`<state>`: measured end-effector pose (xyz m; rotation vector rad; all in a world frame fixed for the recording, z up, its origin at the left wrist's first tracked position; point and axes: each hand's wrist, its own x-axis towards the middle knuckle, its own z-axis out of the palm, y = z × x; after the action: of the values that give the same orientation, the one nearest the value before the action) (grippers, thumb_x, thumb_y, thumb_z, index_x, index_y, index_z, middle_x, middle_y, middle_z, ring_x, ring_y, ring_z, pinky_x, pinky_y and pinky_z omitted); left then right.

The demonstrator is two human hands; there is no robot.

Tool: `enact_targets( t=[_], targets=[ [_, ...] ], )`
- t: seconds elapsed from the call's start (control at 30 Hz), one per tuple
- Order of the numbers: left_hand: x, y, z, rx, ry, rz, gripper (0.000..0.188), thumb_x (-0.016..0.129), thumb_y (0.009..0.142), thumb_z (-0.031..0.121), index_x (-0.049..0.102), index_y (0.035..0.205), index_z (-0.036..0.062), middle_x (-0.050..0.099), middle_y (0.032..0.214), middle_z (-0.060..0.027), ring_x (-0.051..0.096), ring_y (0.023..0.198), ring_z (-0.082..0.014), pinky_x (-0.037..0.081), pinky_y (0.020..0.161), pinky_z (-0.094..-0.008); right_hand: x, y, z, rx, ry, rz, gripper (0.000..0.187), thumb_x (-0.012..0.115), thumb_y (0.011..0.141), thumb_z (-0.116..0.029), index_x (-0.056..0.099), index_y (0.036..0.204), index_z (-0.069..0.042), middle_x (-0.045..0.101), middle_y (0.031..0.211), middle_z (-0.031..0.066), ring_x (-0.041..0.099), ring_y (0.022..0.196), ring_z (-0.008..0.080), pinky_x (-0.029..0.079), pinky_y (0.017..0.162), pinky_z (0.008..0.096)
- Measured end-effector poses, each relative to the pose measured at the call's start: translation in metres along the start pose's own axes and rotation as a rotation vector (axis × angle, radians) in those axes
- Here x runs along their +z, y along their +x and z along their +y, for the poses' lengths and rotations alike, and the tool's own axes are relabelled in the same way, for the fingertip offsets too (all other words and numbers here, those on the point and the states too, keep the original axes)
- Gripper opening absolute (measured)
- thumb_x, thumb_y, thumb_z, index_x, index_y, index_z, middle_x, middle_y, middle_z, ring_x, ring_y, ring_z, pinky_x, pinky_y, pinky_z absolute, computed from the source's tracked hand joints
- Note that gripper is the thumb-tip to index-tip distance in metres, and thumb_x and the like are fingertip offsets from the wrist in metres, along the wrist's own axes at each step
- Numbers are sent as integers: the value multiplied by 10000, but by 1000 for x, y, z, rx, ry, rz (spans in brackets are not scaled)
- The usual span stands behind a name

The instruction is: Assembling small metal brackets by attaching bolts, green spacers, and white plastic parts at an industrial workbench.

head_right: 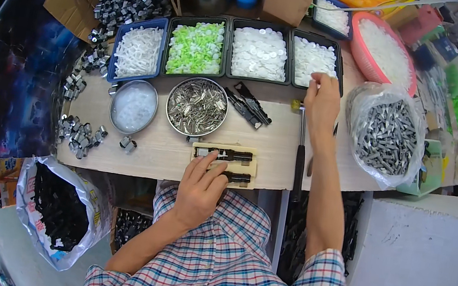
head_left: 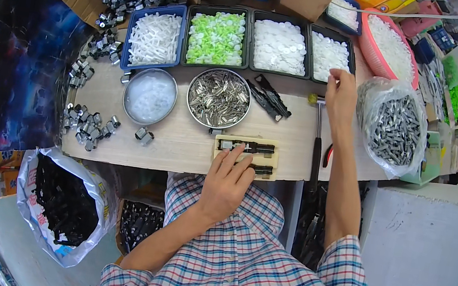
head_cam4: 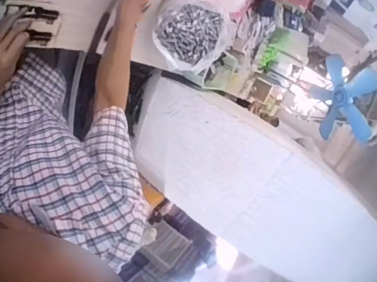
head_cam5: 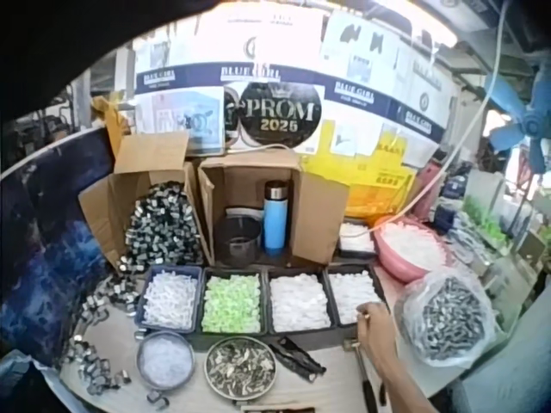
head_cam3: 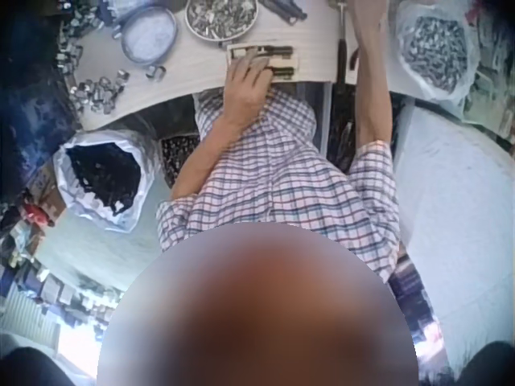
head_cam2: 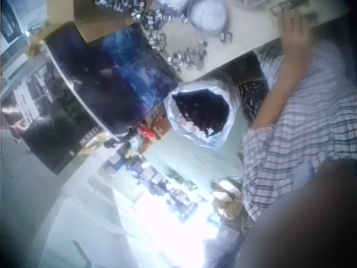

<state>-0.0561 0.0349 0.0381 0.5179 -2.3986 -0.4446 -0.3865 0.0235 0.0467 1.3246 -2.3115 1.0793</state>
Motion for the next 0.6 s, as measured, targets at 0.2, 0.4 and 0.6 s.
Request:
enact_targets(
  t=[0.2, 0.4, 0.6],
  targets=[
    [-15, 1, 2, -362, -470, 87, 68, 667, 887, -24, 677, 954, -22, 628, 893, -115, 616, 730, -255, 502, 665, -322, 18, 39, 16, -63, -294, -38, 103, 690, 861, -114, 664, 938, -50, 628, 958, 174, 638, 881, 356, 510, 777, 465],
    [-28, -1, -2, -655, -763, 28, 106, 652, 932, -25, 703, 1023, -45, 653, 903, -57, 615, 778, -115, 498, 684, -258, 18, 31, 11, -183, -223, 83, 99, 696, 854, -91, 639, 904, -28, 629, 893, 163, 627, 834, 346, 505, 755, 440],
    [-24, -4, -5, -883, -1159, 147, 185, 632, 958, -17, 687, 1130, -57, 702, 987, -77, 691, 914, -135, 557, 841, -241, -8, -96, -89, 66, 416, -238, 61, 621, 957, -44, 615, 981, 12, 644, 880, 73, 598, 788, 145, 481, 722, 278]
  ],
)
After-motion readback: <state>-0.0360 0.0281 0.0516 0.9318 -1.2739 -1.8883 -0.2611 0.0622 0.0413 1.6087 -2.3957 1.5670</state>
